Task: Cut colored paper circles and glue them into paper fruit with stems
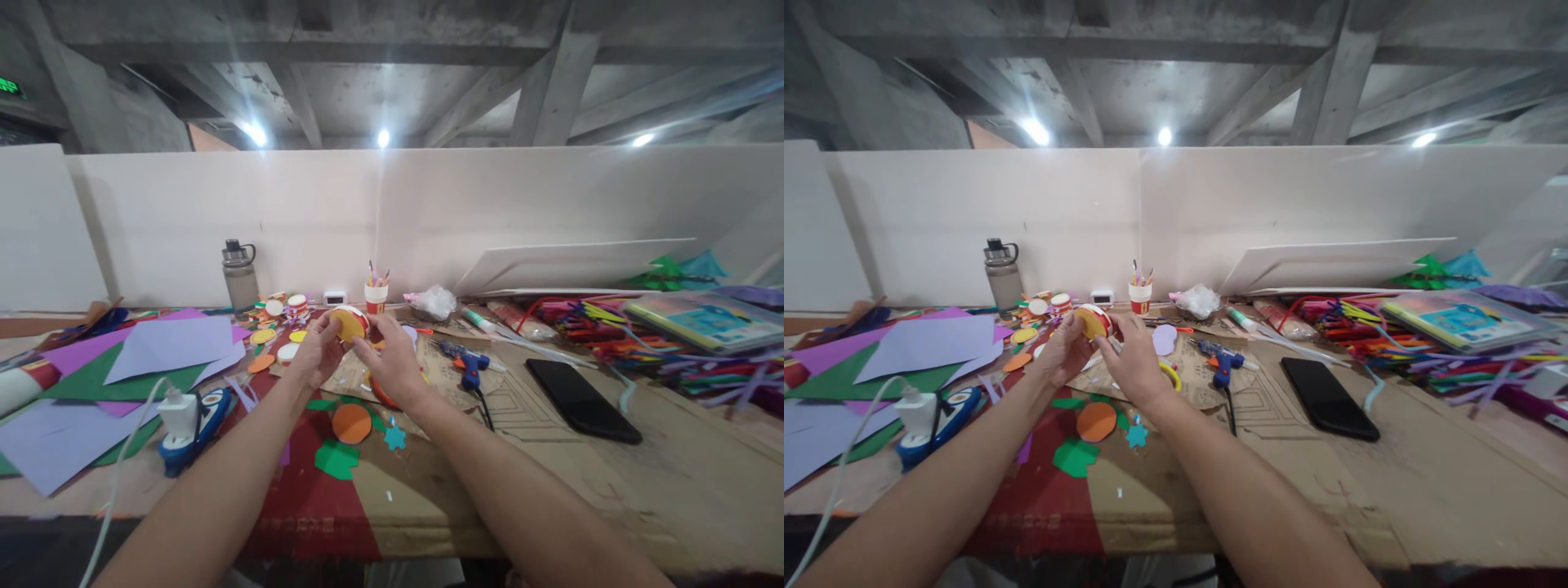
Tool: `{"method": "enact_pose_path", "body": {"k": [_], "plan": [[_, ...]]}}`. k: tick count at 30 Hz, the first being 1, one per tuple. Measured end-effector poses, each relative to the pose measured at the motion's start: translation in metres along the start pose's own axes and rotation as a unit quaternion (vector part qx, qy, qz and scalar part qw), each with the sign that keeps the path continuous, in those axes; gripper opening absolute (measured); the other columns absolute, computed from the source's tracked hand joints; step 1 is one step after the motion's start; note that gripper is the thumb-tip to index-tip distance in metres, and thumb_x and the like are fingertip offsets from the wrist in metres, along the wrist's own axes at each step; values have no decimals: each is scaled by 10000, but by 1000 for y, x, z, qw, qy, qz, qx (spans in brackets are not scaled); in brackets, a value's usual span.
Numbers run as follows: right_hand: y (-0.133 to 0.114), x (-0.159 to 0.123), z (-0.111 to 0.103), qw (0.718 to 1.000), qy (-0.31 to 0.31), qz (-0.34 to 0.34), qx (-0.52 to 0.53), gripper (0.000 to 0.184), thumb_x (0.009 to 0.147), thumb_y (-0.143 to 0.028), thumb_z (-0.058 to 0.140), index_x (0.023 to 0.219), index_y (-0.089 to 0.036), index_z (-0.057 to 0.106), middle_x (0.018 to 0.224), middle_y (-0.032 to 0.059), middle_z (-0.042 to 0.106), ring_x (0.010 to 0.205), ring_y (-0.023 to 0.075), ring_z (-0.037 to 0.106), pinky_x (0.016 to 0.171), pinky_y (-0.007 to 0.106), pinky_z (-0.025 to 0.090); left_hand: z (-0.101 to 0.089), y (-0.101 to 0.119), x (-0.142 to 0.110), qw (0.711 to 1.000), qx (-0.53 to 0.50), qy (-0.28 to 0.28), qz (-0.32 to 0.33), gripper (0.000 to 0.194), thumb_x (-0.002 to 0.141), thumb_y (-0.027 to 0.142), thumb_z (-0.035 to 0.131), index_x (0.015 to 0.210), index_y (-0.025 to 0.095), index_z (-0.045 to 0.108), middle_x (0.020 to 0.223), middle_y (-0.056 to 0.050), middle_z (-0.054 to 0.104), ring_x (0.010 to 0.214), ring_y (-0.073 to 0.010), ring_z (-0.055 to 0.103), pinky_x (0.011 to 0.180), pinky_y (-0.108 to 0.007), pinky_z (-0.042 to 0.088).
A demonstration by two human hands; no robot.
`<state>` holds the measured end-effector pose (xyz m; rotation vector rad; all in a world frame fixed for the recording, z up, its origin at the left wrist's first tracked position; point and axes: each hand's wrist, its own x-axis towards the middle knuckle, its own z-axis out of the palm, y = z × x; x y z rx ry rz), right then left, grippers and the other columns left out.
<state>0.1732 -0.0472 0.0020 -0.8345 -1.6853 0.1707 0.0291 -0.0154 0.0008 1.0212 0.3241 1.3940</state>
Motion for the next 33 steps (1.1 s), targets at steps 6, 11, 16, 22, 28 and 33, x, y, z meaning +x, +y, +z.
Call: {"method": "enact_pose_path", "body": {"k": [6, 11, 16, 22, 28, 33], "plan": [[3, 0, -1, 997, 73, -3, -30, 447, 758, -201, 635, 1173, -200, 468, 1145, 115, 490, 1042, 242, 492, 822, 403, 489, 13, 0, -4, 999, 37, 36, 15, 322, 663, 239, 797, 918, 178, 611, 966, -22, 663, 850, -140, 632, 707, -257, 526], [5, 1, -2, 994, 54, -38, -87, 576, 710, -163, 669, 1239, -213, 446, 1209, 132, 424, 1169, 289, 412, 997, 501, 401, 22, -7, -9, 996, 83, 30, 27, 325, 655, 238, 798, 880, 162, 575, 928, -20, 642, 812, -131, 615, 722, -274, 522], [8, 2, -3, 995, 37, -46, -80, 627, 718, -149, 666, 1292, -241, 432, 1240, 129, 418, 1186, 288, 427, 1013, 501, 407, 23, -3, -9, 997, 80, -6, 17, 307, 689, 312, 773, 895, 170, 595, 917, -25, 655, 833, -150, 619, 774, -308, 520], [6, 0, -1, 997, 11, -64, -39, 672, 745, -114, 629, 1365, -237, 401, 1263, 127, 408, 1207, 248, 435, 1044, 437, 412, 20, 7, -4, 998, 64, -12, -11, 333, 787, 450, 660, 913, 142, 654, 916, -75, 685, 875, -201, 634, 804, -352, 531], [2, 0, -3, 997, 19, -66, -28, 664, 759, -91, 614, 1364, -289, 427, 1266, 100, 434, 1214, 238, 442, 1063, 440, 391, 17, 9, -5, 995, 83, -51, 18, 301, 806, 371, 664, 1014, 157, 621, 1040, -88, 666, 894, -190, 639, 818, -361, 526], [0, 0, -4, 998, 21, -56, -19, 649, 782, -114, 608, 1376, -299, 424, 1291, 94, 450, 1238, 246, 431, 1068, 458, 383, 17, 11, -8, 994, 88, -58, 31, 351, 808, 321, 666, 1120, 187, 577, 1089, -93, 654, 924, -201, 642, 798, -346, 519]]}}
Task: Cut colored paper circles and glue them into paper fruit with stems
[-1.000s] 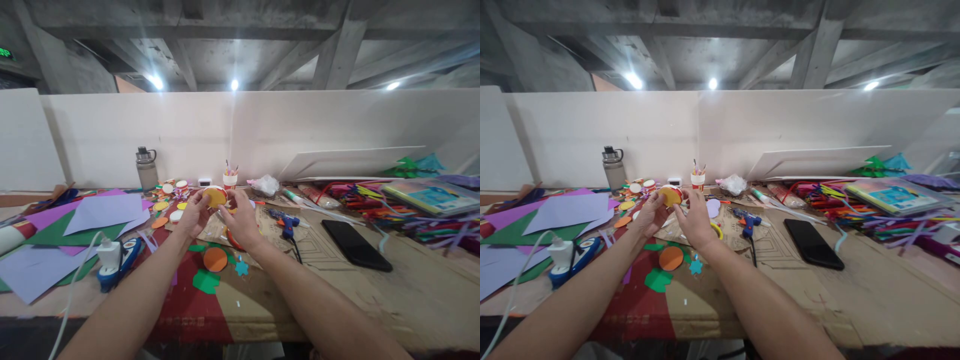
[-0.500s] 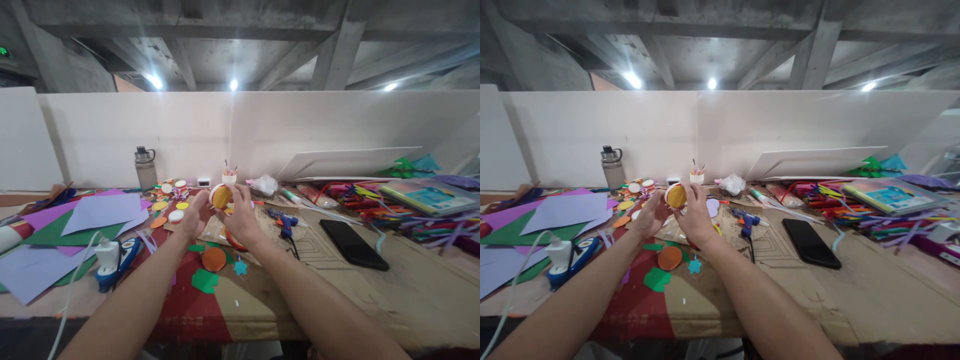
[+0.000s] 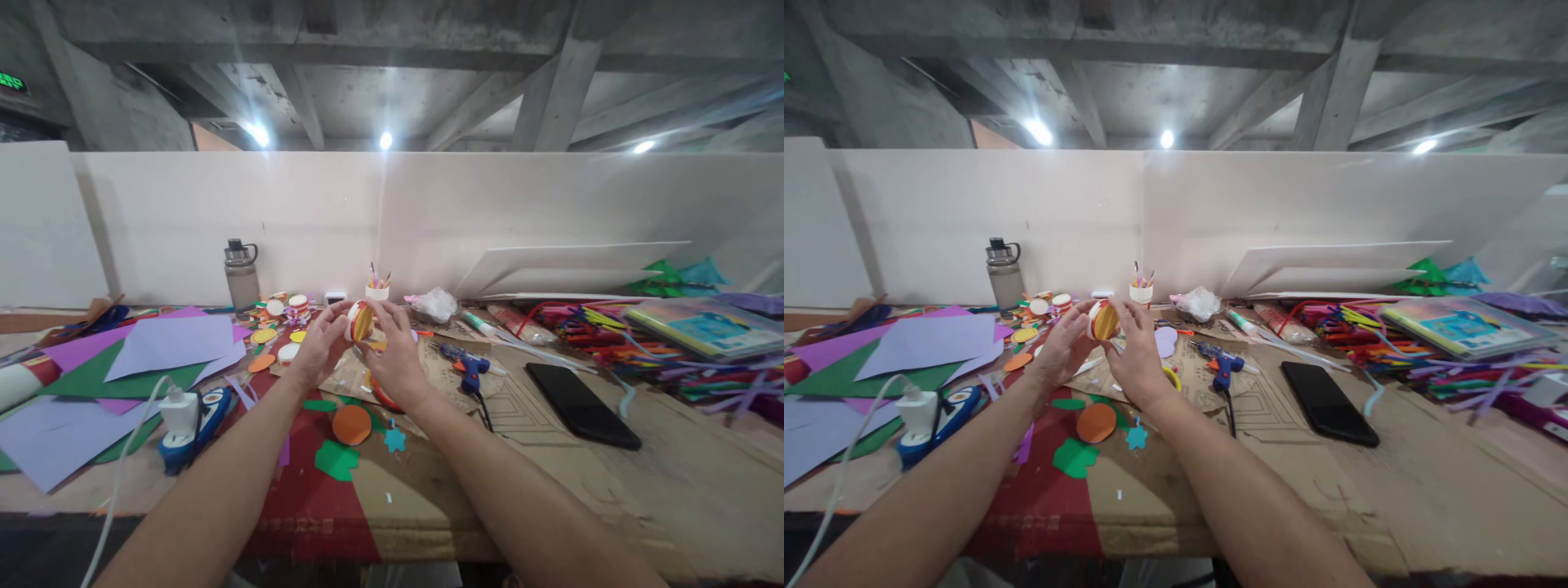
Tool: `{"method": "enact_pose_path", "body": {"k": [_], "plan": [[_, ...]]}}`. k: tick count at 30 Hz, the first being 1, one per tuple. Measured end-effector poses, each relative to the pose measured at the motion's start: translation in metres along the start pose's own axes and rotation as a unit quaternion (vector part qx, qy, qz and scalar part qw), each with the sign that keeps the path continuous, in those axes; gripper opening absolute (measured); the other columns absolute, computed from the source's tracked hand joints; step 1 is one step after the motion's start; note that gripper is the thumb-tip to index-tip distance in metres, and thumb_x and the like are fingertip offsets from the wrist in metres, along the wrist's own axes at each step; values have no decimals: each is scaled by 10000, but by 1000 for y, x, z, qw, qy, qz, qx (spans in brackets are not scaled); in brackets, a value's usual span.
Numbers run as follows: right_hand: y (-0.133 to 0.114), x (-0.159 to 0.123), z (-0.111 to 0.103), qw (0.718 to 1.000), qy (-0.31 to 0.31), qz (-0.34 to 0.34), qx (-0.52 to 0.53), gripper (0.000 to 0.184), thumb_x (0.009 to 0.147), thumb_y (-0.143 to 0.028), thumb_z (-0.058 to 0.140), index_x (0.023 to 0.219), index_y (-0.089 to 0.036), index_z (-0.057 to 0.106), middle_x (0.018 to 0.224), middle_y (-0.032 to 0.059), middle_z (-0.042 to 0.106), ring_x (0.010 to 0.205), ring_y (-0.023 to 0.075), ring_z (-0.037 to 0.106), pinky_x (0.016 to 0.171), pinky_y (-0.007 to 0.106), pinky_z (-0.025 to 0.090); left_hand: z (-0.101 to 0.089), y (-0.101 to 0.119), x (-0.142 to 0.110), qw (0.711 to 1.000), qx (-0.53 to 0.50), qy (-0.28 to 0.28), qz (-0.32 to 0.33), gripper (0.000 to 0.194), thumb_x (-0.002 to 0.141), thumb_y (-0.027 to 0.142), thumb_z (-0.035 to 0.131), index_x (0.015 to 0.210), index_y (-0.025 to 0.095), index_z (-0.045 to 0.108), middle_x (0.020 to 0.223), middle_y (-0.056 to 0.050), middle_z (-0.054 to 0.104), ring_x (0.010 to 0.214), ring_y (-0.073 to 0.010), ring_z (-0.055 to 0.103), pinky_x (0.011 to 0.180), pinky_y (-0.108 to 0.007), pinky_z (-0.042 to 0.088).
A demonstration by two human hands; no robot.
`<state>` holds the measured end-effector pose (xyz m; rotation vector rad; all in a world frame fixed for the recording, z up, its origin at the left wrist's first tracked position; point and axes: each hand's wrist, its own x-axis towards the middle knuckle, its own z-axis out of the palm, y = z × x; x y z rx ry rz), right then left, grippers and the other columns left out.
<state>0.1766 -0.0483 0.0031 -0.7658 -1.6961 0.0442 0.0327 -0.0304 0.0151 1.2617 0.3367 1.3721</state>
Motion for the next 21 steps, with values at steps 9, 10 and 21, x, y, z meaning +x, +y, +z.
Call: {"method": "enact_pose_path", "body": {"k": [9, 10, 21], "plan": [[0, -2, 3, 1000, -9, 10, 18, 650, 794, -114, 596, 1397, -255, 399, 1292, 119, 443, 1220, 241, 453, 1005, 424, 460, 3, 4, -1, 1000, -1, 5, 9, 392, 729, 242, 698, 1105, 189, 605, 1106, -87, 641, 959, -204, 630, 870, -362, 486], [0, -2, 3, 1000, -11, 10, 16, 653, 786, -112, 606, 1392, -249, 404, 1290, 119, 446, 1221, 241, 452, 1014, 424, 454, 2, 4, -1, 1000, -4, 1, 13, 391, 721, 229, 693, 1100, 190, 607, 1105, -87, 640, 962, -204, 628, 875, -362, 482], [4, -2, 8, 999, -37, 30, 23, 692, 740, -102, 647, 1375, -255, 417, 1271, 114, 471, 1210, 252, 481, 1012, 434, 456, -4, 3, -2, 999, 27, 0, 24, 440, 665, 192, 710, 1095, 190, 613, 1096, -80, 612, 990, -198, 587, 875, -325, 458]]}}
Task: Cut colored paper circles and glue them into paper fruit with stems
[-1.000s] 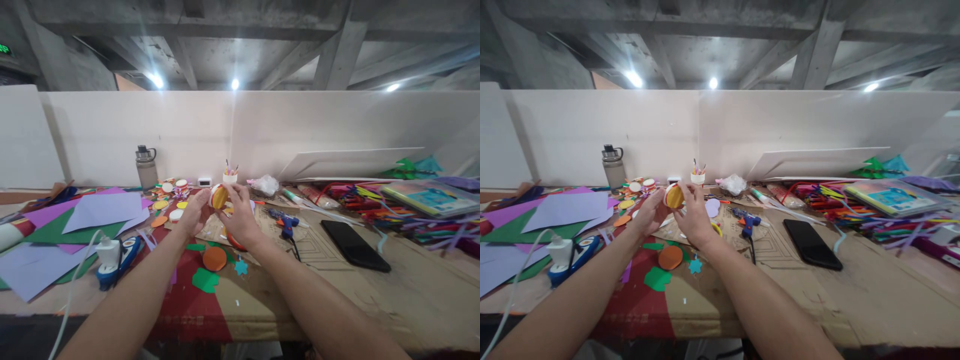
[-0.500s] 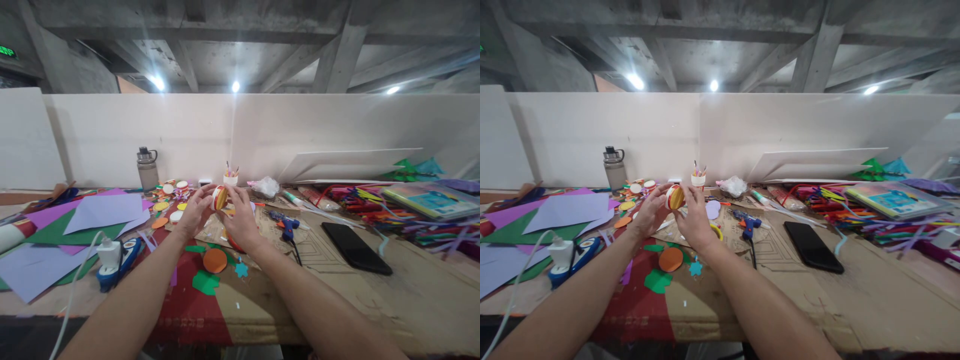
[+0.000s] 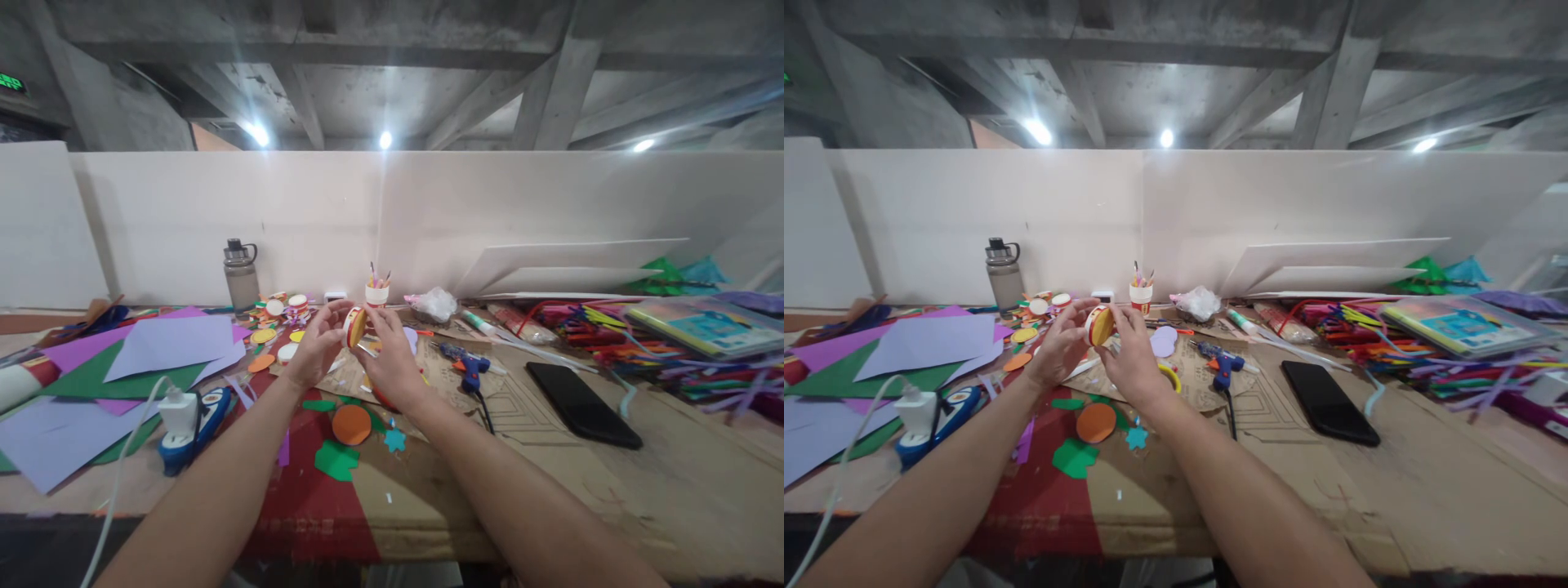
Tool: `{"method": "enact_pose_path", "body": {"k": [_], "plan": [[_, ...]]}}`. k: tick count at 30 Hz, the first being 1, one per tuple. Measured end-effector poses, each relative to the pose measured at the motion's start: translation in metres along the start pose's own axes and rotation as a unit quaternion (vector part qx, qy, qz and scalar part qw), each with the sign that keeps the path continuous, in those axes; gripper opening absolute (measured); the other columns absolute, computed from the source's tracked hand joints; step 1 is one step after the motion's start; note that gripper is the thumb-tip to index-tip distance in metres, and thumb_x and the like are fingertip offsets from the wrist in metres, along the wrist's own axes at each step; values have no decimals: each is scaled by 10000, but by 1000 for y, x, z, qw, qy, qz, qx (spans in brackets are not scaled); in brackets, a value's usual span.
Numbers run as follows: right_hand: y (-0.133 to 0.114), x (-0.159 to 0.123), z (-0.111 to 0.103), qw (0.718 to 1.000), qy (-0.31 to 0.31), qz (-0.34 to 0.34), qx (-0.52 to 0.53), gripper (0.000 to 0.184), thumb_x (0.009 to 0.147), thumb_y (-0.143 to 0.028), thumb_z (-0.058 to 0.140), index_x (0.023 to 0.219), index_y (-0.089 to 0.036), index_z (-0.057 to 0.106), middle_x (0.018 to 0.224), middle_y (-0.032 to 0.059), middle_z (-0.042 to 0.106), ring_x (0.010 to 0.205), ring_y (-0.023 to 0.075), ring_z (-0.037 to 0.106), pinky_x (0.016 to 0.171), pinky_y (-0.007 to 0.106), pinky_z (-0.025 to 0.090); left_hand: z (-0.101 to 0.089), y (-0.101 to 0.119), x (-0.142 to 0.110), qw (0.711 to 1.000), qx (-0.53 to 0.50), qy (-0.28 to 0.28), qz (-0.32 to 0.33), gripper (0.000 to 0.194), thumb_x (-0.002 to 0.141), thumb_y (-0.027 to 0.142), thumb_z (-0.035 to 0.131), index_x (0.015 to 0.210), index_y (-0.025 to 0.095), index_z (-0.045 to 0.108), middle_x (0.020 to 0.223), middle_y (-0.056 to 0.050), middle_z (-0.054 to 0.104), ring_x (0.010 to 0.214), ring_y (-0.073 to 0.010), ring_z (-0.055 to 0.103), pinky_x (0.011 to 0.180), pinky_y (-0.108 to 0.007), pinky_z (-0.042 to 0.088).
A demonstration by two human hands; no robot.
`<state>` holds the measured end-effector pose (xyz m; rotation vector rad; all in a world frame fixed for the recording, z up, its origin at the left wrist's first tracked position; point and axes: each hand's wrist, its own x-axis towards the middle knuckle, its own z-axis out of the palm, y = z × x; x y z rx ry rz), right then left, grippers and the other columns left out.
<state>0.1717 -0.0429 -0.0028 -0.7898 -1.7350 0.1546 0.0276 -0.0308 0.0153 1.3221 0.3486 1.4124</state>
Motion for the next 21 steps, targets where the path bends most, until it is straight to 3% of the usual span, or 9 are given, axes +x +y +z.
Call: {"method": "enact_pose_path", "body": {"k": [21], "plan": [[-3, -1, -1, 1000, 0, -8, -1, 696, 746, -83, 636, 1380, -254, 408, 1262, 108, 471, 1197, 240, 481, 1026, 415, 444, 1, 0, -2, 1000, 7, -20, 16, 419, 663, 207, 703, 1073, 176, 621, 1099, -90, 616, 1067, -233, 560, 940, -346, 424]]}}
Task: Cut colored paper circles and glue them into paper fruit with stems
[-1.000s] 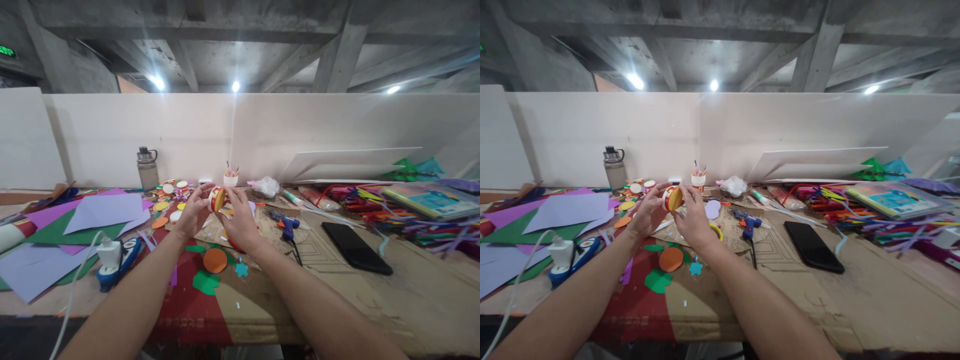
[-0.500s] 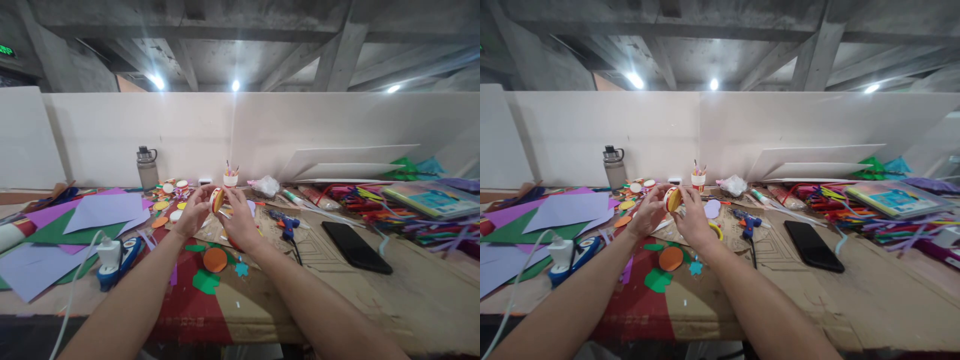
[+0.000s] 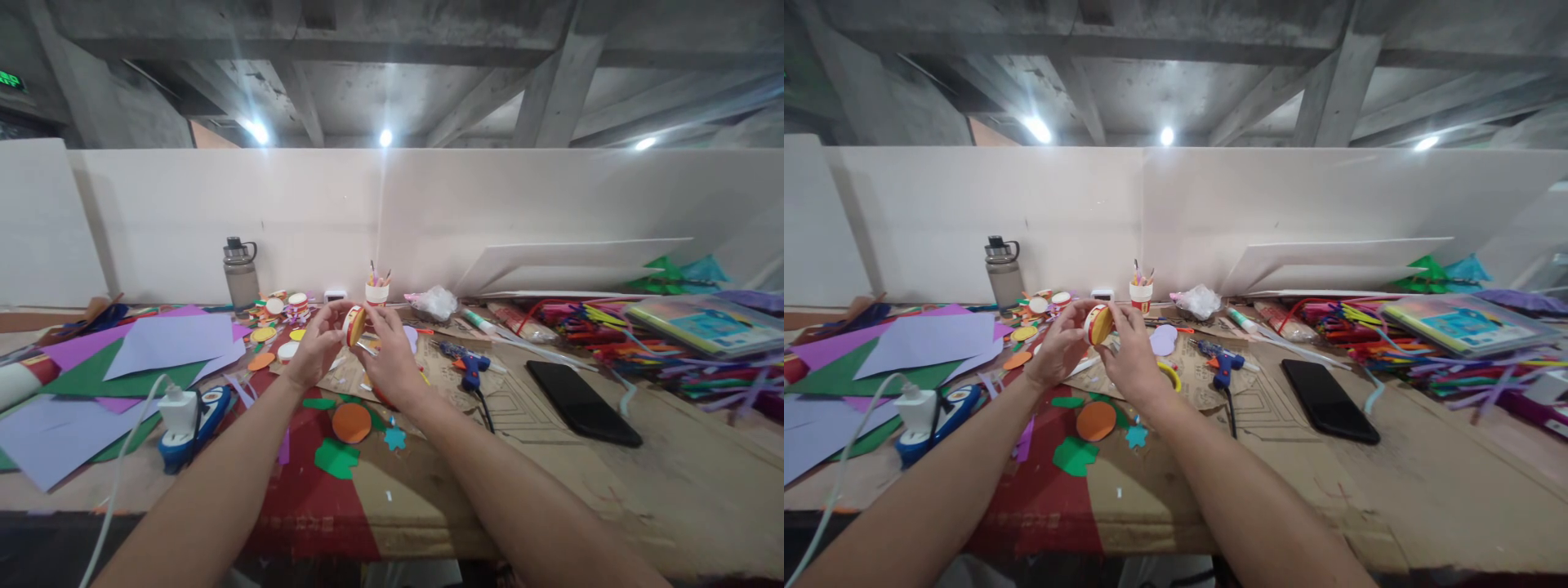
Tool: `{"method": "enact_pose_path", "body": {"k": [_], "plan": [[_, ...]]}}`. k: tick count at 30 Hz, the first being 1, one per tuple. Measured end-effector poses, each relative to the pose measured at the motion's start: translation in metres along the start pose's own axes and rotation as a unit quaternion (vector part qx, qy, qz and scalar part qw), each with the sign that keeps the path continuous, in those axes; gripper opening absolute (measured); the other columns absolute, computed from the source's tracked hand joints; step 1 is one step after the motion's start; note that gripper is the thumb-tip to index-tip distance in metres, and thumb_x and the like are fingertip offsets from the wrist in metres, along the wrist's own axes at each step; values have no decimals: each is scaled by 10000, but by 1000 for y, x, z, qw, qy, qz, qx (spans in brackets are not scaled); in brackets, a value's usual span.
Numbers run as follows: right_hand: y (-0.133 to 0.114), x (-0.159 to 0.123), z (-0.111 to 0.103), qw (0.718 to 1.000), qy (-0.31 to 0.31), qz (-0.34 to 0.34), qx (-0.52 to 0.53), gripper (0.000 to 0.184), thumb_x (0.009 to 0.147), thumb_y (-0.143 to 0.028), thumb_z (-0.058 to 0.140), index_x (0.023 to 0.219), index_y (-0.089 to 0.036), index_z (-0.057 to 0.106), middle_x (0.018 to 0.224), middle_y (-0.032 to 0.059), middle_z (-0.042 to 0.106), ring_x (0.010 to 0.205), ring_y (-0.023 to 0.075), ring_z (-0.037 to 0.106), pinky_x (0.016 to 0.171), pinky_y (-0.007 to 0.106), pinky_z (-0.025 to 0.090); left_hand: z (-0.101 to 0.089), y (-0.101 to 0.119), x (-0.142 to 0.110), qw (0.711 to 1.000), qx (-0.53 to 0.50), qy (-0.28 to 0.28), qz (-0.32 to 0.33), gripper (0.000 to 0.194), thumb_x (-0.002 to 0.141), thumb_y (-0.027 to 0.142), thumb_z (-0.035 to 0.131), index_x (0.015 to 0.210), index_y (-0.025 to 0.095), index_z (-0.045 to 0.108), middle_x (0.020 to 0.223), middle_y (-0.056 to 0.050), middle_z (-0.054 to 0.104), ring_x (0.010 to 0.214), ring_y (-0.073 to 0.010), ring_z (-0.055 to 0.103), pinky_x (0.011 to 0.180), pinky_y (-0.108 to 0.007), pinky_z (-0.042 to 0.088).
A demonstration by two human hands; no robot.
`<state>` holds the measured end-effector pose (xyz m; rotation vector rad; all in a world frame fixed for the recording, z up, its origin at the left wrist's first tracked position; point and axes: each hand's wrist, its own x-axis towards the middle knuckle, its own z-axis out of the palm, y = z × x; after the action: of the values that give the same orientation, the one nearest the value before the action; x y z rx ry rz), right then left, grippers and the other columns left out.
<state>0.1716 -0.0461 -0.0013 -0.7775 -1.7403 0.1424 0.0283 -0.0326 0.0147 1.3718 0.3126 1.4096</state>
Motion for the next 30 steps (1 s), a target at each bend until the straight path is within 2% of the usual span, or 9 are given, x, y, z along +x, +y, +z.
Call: {"method": "enact_pose_path", "body": {"k": [6, 11, 13, 17, 19, 22, 26, 30], "plan": [[3, 1, 0, 1000, 3, -1, -27, 686, 736, -86, 650, 1370, -207, 421, 1257, 123, 476, 1192, 243, 467, 1023, 411, 436, -4, -5, 3, 1000, -8, -11, -21, 406, 693, 189, 665, 1095, 183, 609, 1130, -81, 606, 1036, -208, 570, 889, -308, 445], [7, -2, 1, 998, 3, 6, -59, 662, 733, -114, 661, 1352, -195, 441, 1250, 138, 472, 1189, 271, 460, 1019, 459, 429, 0, -17, 3, 999, -27, -8, -29, 395, 729, 200, 633, 1118, 194, 569, 1179, -76, 597, 1026, -192, 583, 869, -289, 460], [6, -3, 2, 997, 5, -5, -79, 658, 729, -112, 662, 1346, -193, 448, 1253, 143, 473, 1197, 282, 451, 1026, 479, 417, 4, -21, 2, 999, -19, 15, -24, 385, 735, 201, 638, 1111, 203, 555, 1163, -65, 609, 1011, -184, 591, 845, -276, 473], [4, -2, 2, 996, -1, -11, -91, 653, 718, -106, 667, 1333, -194, 464, 1243, 141, 479, 1205, 285, 443, 1033, 483, 411, 12, -24, 2, 994, -27, 98, -29, 347, 729, 144, 617, 1068, 202, 567, 1051, -38, 658, 909, -155, 629, 742, -226, 496], [4, -1, 1, 998, -9, -1, -67, 654, 722, -134, 676, 1335, -207, 461, 1240, 130, 471, 1195, 275, 453, 1021, 469, 429, 13, -21, 4, 987, -69, 138, -47, 363, 732, 115, 577, 1088, 184, 581, 993, -42, 682, 860, -150, 647, 708, -217, 507], [5, 1, 0, 999, -11, 23, -29, 677, 733, -184, 686, 1358, -235, 431, 1246, 117, 454, 1187, 267, 461, 978, 454, 469, 12, -14, 8, 965, -158, 181, -109, 393, 752, 112, 496, 1132, 118, 597, 937, -85, 709, 840, -173, 671, 717, -244, 534], [5, 1, 0, 999, -15, 44, -22, 718, 716, -201, 711, 1367, -253, 414, 1250, 116, 445, 1200, 281, 441, 963, 475, 474, 5, -10, 10, 943, -226, 188, -158, 452, 759, 128, 451, 1184, 73, 593, 934, -121, 724, 864, -217, 690, 730, -298, 562], [4, -1, 2, 998, -23, 45, -30, 724, 703, -187, 722, 1360, -253, 424, 1233, 112, 452, 1186, 280, 442, 1002, 493, 437, 2, -12, 10, 939, -237, 174, -181, 465, 771, 135, 449, 1212, 78, 585, 934, -123, 729, 831, -215, 701, 582, -246, 552]]}}
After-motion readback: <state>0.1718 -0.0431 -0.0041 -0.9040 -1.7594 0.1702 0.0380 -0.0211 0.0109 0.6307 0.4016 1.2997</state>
